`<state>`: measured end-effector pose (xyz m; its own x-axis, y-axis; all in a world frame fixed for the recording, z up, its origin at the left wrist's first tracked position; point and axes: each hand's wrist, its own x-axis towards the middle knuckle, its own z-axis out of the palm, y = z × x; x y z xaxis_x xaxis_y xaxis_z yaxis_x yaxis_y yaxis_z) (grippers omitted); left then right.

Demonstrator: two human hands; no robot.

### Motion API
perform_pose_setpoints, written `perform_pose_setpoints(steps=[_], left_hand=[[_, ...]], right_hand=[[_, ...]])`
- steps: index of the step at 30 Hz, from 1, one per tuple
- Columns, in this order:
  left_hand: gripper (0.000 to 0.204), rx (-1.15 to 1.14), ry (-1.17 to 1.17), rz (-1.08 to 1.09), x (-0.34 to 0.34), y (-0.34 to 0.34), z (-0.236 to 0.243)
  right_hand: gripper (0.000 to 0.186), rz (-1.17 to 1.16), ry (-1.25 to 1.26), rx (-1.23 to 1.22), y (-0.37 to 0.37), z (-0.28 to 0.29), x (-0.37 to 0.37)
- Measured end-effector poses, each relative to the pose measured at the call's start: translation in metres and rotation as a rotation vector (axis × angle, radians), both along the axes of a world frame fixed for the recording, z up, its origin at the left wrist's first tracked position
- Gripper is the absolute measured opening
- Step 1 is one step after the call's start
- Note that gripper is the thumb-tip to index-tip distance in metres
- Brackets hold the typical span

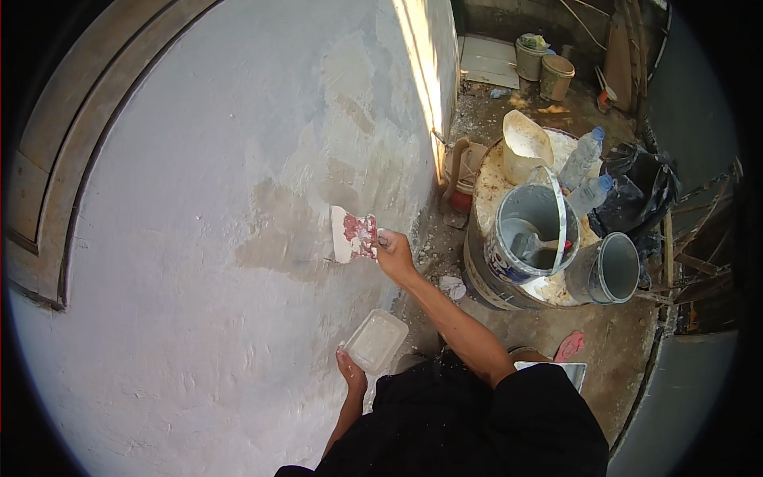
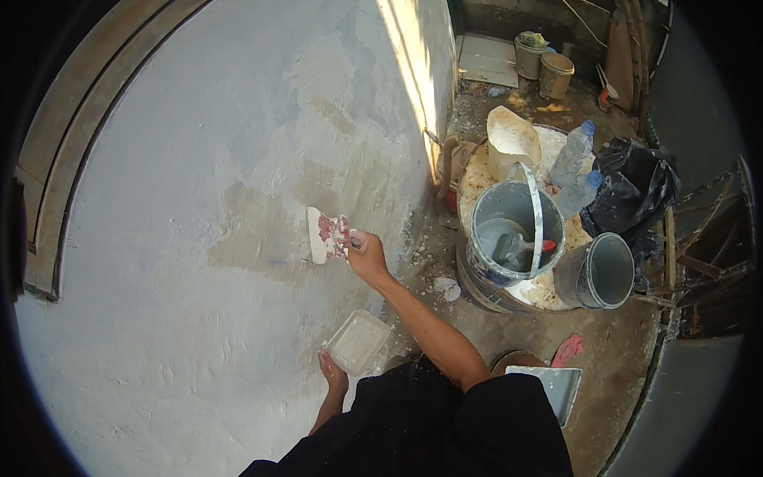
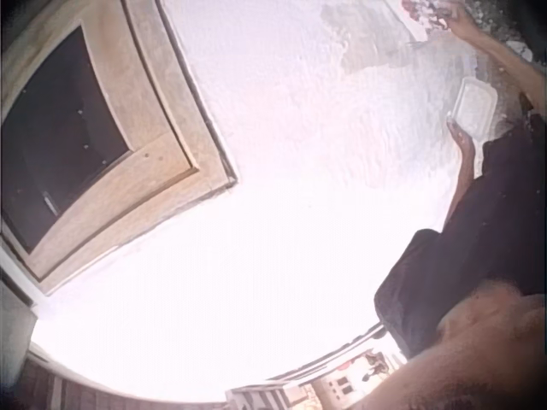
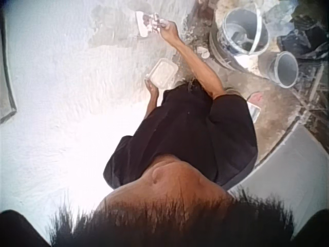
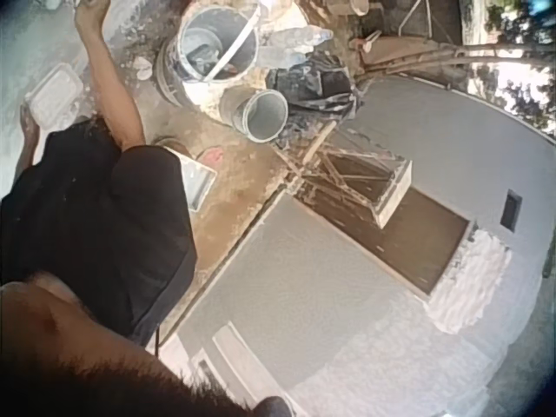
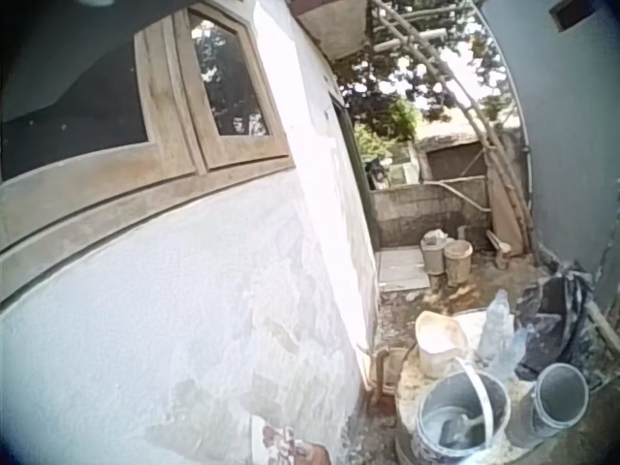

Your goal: The person applies wall putty from a plastic container onto an exterior wall, then smooths it with a putty knife.

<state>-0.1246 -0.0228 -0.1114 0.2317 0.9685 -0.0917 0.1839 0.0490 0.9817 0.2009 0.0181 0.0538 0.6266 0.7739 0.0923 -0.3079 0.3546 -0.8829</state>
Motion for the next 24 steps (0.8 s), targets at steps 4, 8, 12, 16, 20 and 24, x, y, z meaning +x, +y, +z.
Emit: perform_pose_setpoints(steps=[4,8,12,16,20,24], left_hand=[[0.044,-0.020,-0.036,0.050,0.010,-0.004,0.012],[0.042,0.031,0.013,-0.007,0.007,-0.007,0.017],[0.040,0.041,-0.004,0.020,0.002,-0.007,0.016],[0.040,0.023,-0.023,0.088,-0.005,-0.009,0.017],[0.040,0.049,0.022,0.065,0.003,-0.010,0.019],[0.043,0.056,0.045,0.027,-0.001,-0.005,0.006]], right_hand=[[0.018,-0.175,0.043,-0.107,-0.017,-0.047,0.033],[0.019,-0.196,0.215,-0.272,0.006,-0.118,0.032],[0.018,-0.177,0.357,-0.235,0.027,-0.113,0.006],[0.019,-0.055,0.326,-0.155,0.030,-0.078,-0.012],[0.019,-0.022,0.299,-0.069,0.025,-0.059,-0.007],[0.020,0.005,0.222,-0.003,0.026,-0.027,-0.012]])
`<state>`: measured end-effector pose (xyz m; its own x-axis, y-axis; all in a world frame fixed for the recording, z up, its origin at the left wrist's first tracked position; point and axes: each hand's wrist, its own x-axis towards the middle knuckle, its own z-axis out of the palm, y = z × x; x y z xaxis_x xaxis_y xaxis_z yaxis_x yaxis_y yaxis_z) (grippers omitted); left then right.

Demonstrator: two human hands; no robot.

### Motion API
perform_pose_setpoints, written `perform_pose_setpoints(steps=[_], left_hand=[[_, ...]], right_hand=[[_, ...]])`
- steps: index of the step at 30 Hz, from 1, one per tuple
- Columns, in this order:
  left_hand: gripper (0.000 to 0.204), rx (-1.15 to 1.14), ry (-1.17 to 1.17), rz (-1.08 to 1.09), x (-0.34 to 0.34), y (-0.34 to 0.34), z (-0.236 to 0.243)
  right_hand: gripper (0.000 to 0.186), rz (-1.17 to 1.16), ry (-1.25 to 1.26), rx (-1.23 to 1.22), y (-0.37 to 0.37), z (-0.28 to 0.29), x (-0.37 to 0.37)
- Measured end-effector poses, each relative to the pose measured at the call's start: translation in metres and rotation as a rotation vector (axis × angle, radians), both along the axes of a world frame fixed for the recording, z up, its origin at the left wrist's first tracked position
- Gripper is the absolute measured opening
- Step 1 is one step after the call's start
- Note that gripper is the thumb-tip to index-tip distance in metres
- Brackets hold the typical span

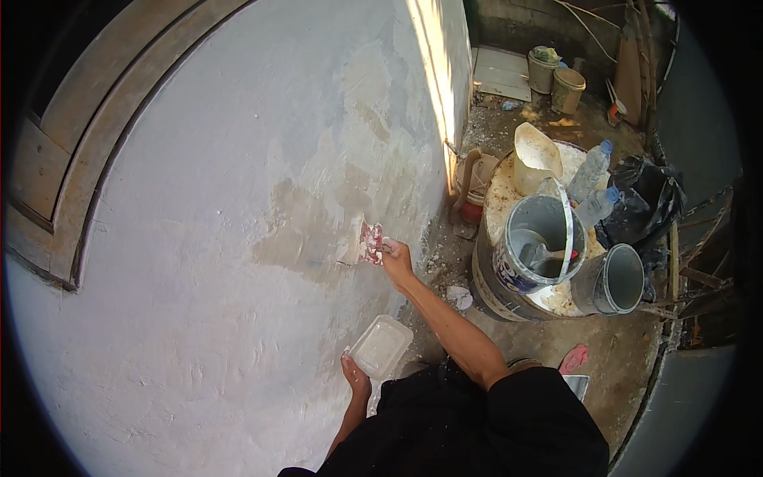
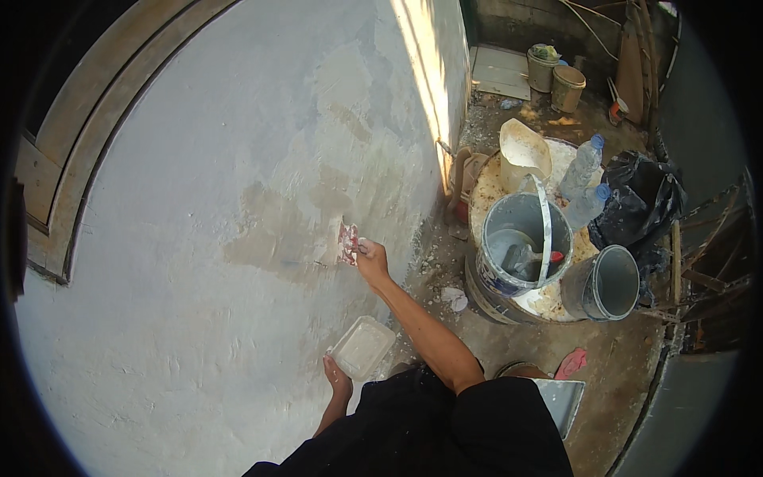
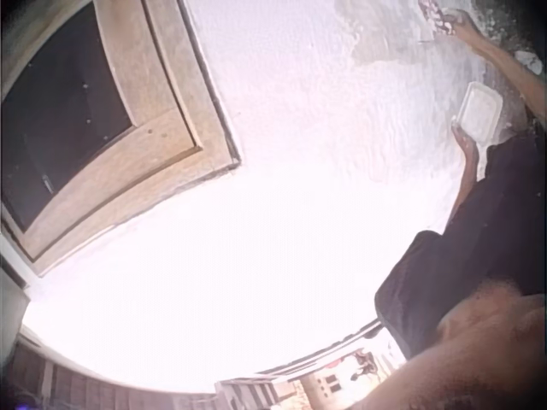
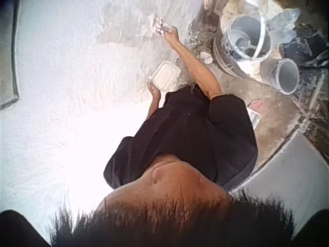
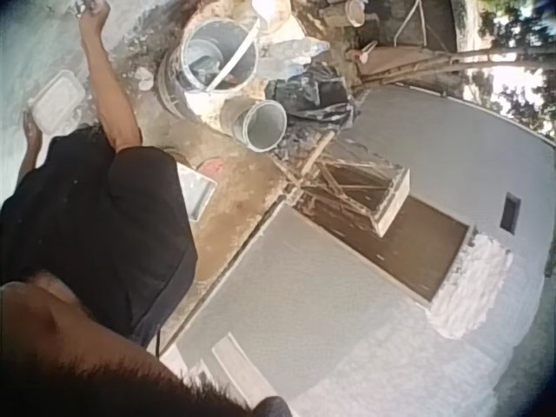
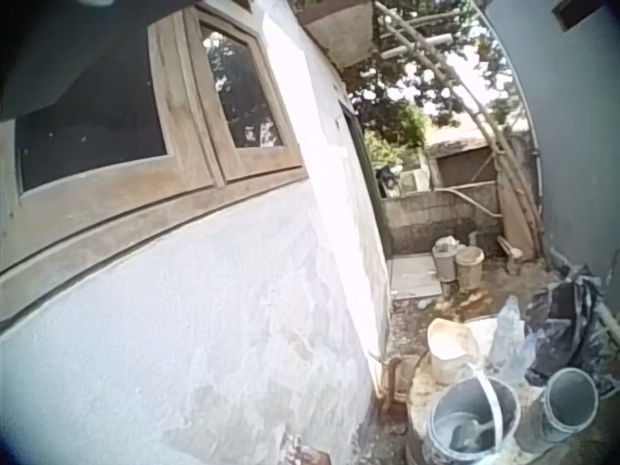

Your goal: The person applies wall putty from a plastic container onto an exterior wall, then smooths it with a putty knife.

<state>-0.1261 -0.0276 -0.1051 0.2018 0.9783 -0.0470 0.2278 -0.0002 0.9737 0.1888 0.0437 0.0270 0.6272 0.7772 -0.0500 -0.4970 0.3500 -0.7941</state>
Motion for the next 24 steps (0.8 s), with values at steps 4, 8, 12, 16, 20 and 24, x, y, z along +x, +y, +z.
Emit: perform_pose_setpoints(steps=[4,8,12,16,20,24], left_hand=[[0.041,0.029,-0.067,-0.023,0.009,0.004,-0.003],[0.041,-0.008,-0.086,-0.044,0.014,0.003,-0.001],[0.041,0.045,0.012,-0.018,0.001,0.004,-0.013],[0.041,-0.011,-0.064,0.032,-0.002,-0.001,-0.008],[0.043,-0.031,-0.056,0.074,-0.017,-0.003,-0.006],[0.045,-0.070,-0.100,0.065,-0.018,-0.009,0.009]], right_hand=[[0.020,0.008,-0.058,0.022,-0.001,0.023,-0.003],[0.020,0.049,-0.231,-0.032,-0.006,0.056,0.001],[0.019,0.005,-0.212,0.018,-0.017,0.060,0.017],[0.021,-0.112,-0.080,-0.001,-0.046,0.042,0.053],[0.021,-0.159,0.015,-0.158,-0.025,-0.067,0.068],[0.018,-0.177,0.008,-0.522,-0.001,-0.137,0.056]])
